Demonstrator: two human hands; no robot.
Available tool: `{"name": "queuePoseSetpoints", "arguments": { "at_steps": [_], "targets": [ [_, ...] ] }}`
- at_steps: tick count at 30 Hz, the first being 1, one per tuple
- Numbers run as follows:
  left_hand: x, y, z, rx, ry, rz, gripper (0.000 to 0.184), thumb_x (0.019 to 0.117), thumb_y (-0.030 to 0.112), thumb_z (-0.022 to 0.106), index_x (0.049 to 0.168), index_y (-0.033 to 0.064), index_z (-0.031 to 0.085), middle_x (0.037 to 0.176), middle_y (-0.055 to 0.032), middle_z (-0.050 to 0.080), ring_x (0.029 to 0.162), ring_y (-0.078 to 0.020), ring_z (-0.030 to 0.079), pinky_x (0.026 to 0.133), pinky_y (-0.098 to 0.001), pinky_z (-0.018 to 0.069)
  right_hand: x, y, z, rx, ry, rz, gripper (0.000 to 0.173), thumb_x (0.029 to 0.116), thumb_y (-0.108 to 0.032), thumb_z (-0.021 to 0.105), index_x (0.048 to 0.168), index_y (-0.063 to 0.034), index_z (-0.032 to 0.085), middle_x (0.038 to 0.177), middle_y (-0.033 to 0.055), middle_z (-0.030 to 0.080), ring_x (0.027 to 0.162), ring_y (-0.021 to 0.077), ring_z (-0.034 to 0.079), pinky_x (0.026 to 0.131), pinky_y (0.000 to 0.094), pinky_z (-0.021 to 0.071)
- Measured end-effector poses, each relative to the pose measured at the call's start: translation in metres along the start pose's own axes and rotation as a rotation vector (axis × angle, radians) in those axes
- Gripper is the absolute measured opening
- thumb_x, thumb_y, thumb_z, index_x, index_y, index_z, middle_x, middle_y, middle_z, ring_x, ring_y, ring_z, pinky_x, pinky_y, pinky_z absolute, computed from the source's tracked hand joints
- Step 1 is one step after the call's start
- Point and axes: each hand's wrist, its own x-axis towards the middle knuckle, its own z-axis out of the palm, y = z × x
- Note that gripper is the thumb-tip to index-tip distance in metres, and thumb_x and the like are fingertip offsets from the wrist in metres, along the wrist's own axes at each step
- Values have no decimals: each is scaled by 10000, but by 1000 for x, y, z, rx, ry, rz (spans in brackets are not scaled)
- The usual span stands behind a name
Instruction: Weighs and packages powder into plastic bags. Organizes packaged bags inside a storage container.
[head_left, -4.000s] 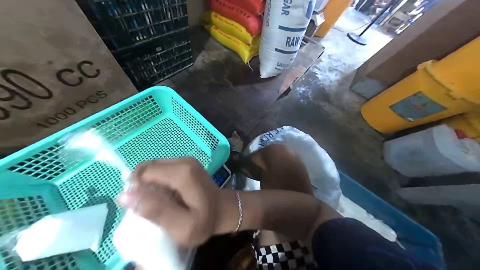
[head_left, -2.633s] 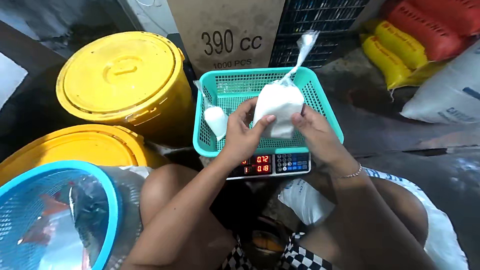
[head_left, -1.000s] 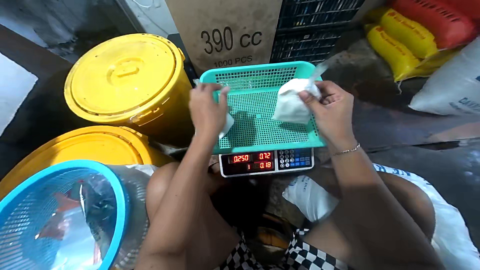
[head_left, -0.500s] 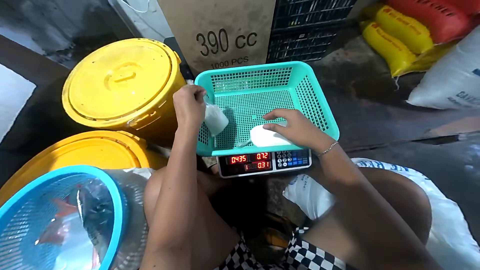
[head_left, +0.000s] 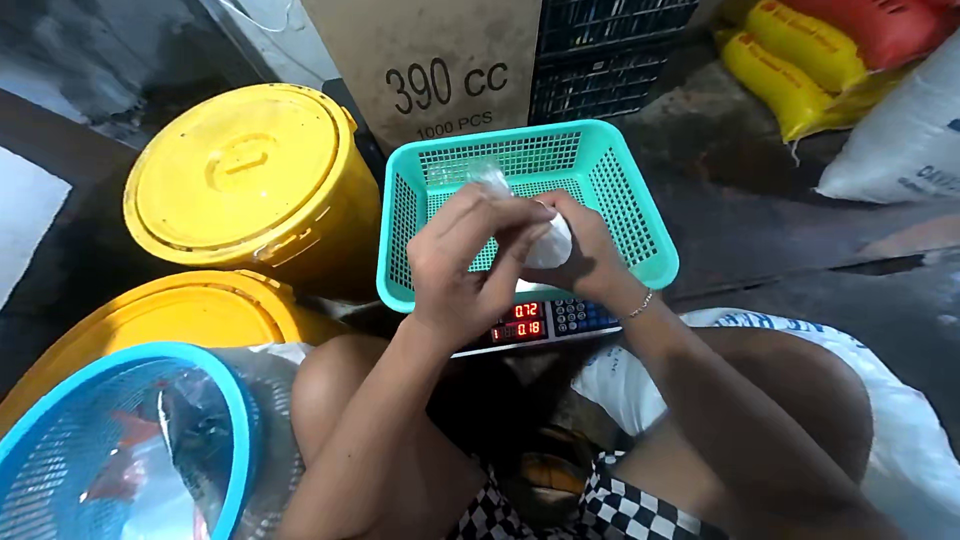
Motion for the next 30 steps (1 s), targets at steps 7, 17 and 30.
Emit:
{"name": "queuePoseSetpoints", "arguments": {
  "at_steps": [7, 17, 30],
  "targets": [
    [-23, -15, 3, -320, -222, -837, 665, 911, 225, 767, 1456, 111, 405, 1290, -69, 603, 972, -142, 680, 764, -307, 600, 1, -40, -18, 211, -19, 345, 642, 833, -229, 847, 1349, -40, 515, 1134, 20, 674, 1012, -4, 660, 885, 185, 564],
    [-22, -17, -1, -356, -330, -879, 299, 1058, 249, 560, 1304, 80, 569, 1041, -29, 700, 860, -74, 694, 750, -238, 593, 0, -32, -31, 443, -41, 440, 225, 896, -25, 722, 1110, -12, 652, 920, 17, 727, 810, 47, 712, 756, 208, 611],
    [-30, -24, 14, -327, -110, -874, 204, 1057, 191, 576, 1203, 50, 594, 948, -3, 717, 801, -49, 715, 739, -233, 619, 0, -38, -30, 396, -62, 515, 110, 933, 25, 686, 1038, 15, 654, 847, 50, 724, 696, 88, 728, 658, 226, 633]
  ]
}}
